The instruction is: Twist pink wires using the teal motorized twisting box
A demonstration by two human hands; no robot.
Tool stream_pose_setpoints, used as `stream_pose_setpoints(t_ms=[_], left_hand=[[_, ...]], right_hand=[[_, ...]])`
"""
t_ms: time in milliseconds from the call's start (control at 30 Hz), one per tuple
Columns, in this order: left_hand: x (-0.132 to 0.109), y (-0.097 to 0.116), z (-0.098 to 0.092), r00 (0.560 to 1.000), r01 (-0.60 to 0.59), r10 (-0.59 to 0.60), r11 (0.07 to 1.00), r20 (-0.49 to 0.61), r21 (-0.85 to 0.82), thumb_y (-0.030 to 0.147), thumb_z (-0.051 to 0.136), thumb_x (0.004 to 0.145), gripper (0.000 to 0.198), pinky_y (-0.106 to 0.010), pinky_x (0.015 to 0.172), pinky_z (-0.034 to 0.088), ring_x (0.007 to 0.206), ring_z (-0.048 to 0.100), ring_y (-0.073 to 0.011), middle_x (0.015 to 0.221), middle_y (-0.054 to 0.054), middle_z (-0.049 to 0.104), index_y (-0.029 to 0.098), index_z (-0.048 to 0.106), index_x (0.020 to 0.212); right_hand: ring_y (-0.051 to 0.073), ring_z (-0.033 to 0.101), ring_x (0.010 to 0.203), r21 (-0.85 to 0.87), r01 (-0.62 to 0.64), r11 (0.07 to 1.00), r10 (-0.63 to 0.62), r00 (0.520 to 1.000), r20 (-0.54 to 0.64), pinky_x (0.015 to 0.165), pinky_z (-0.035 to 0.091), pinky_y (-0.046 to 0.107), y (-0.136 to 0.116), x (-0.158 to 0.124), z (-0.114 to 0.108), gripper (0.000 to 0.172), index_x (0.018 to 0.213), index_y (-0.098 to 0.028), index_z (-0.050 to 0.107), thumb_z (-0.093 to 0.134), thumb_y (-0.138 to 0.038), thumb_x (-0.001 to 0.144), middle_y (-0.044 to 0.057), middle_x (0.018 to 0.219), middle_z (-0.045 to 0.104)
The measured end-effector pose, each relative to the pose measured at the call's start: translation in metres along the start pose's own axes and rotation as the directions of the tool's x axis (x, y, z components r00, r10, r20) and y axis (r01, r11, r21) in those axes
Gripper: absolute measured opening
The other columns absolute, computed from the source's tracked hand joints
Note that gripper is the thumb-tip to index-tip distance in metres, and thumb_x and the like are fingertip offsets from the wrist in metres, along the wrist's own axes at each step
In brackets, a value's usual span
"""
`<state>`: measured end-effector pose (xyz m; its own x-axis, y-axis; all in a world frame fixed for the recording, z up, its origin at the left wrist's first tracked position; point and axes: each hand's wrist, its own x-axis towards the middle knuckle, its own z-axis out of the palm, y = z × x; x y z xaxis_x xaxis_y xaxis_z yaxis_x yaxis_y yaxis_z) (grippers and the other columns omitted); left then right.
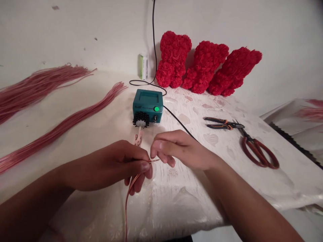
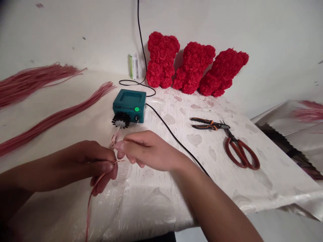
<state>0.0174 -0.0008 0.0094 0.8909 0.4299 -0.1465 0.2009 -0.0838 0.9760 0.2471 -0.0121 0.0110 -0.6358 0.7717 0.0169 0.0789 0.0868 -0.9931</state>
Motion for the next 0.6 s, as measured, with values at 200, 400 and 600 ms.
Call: stream_pose_setpoints(t_ms=[200, 400, 600], left_hand=[[0.0033, -0.0001, 0.0030, 0.998, 0.003, 0.006, 0.990, -0.061, 0.140, 0.032, 0.049, 0.104, 0.041, -0.019, 0.065, 0.049, 0.066, 0.066, -0.0114, 0.069, -0.001, 0.070, 0.015, 0.064, 0.071], [0.0008, 0.0002, -0.0014, 0.992, 0.003, 0.001, 0.999, -0.123, 0.037, 0.037, 0.050, 0.104, 0.034, -0.019, 0.057, 0.046, 0.060, 0.064, -0.0110, 0.065, 0.000, 0.070, 0.017, 0.065, 0.082], [0.0005, 0.0002, -0.0038, 0.986, -0.015, 0.027, 0.997, -0.167, 0.070, 0.039, 0.049, 0.104, 0.035, -0.018, 0.056, 0.044, 0.057, 0.062, -0.0101, 0.060, 0.000, 0.068, 0.016, 0.064, 0.083]], right_hand=[[0.008, 0.054, 0.050, -0.061, -0.195, 0.979, 0.202, 0.967, 0.154, 0.049, 0.046, 0.020, 0.0064, -0.0015, -0.0013, 0.047, 0.077, -0.014, 0.065, 0.051, -0.052, 0.100, -0.003, 0.061, 0.056], [0.007, 0.049, 0.059, -0.327, 0.190, 0.925, -0.216, 0.975, -0.043, 0.053, 0.042, 0.018, -0.0005, -0.0020, 0.0018, 0.012, 0.092, -0.015, 0.068, 0.072, -0.025, 0.086, -0.004, 0.070, 0.055], [0.007, 0.046, 0.054, -0.518, 0.288, 0.805, -0.376, 0.924, -0.070, 0.053, 0.040, 0.019, 0.0059, -0.0032, 0.0044, 0.008, 0.094, -0.017, 0.073, 0.070, -0.023, 0.089, -0.005, 0.064, 0.053]])
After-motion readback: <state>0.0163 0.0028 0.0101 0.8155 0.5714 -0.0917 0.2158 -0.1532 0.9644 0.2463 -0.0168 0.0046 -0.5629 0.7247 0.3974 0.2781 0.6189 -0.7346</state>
